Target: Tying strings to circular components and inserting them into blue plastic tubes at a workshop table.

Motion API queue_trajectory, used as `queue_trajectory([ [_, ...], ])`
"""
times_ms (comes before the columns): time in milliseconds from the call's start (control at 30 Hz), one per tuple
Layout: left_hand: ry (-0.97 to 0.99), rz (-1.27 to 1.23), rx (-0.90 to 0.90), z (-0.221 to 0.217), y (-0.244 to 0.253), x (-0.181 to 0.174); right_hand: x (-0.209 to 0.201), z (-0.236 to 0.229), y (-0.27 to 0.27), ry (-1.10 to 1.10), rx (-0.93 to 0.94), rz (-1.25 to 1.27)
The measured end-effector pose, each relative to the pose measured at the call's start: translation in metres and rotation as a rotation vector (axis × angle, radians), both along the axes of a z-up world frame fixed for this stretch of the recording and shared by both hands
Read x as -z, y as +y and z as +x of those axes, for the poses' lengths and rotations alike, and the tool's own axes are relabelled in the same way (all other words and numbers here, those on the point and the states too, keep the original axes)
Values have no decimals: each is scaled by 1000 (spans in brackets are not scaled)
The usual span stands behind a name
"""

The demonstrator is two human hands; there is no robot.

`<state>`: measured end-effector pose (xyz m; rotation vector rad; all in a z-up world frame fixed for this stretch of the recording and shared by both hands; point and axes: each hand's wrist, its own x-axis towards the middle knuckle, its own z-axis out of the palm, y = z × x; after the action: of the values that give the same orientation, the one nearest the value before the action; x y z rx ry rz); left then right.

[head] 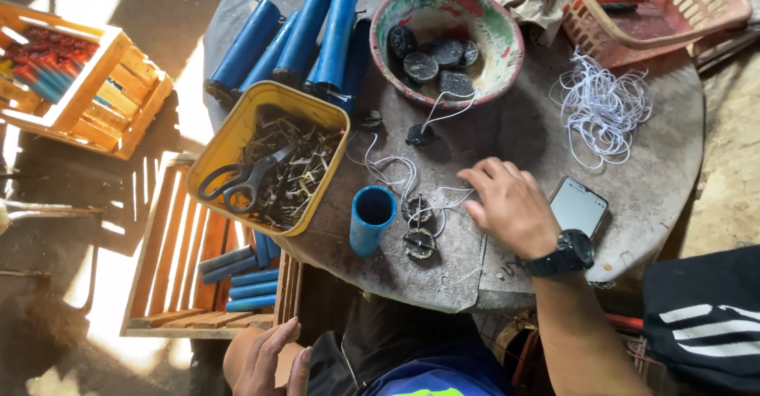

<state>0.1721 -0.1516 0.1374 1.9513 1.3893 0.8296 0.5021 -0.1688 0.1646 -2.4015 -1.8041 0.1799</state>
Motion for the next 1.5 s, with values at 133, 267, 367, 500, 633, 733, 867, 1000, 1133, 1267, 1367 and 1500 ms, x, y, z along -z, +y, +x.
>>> queue_trajectory([
  [133, -70, 62, 20, 1, 0, -3, 6, 8, -16, 26, 108, -40],
  [267, -146, 114, 107, 8, 6, -8, 9, 10, -18, 39, 94, 43],
  [367, -239, 178, 276, 14, 14, -10, 1, 4, -17, 31, 23, 148],
  [500, -197, 277, 398, 25, 15, -27, -47, -18, -20, 420, -216, 419],
  [633, -323, 389, 496, 58, 19, -67, -93, -45, -25, 663, -497, 487],
  [733, -302, 401, 576, 80, 16, -89, -121, -69, -26, 597, -559, 444],
  [867, -326, 328, 725, 96, 12, -73, -127, -82, -30, 580, -520, 603],
  [1000, -379, 146, 746, 93, 9, -59, -126, -83, -37, 614, -340, 766],
  [1133, -547, -38, 716, 83, 7, -60, -108, -79, -36, 631, -261, 914],
  [1267, -692, -109, 577, 72, 7, -62, -81, -69, -37, 813, -186, 1010],
  [1367, -894, -196, 572, 61, 11, -71, -67, -62, -35, 1166, -122, 1010],
  [1500, -808, -135, 540, 50, 22, -79, -49, -60, -32, 1844, -193, 819],
])
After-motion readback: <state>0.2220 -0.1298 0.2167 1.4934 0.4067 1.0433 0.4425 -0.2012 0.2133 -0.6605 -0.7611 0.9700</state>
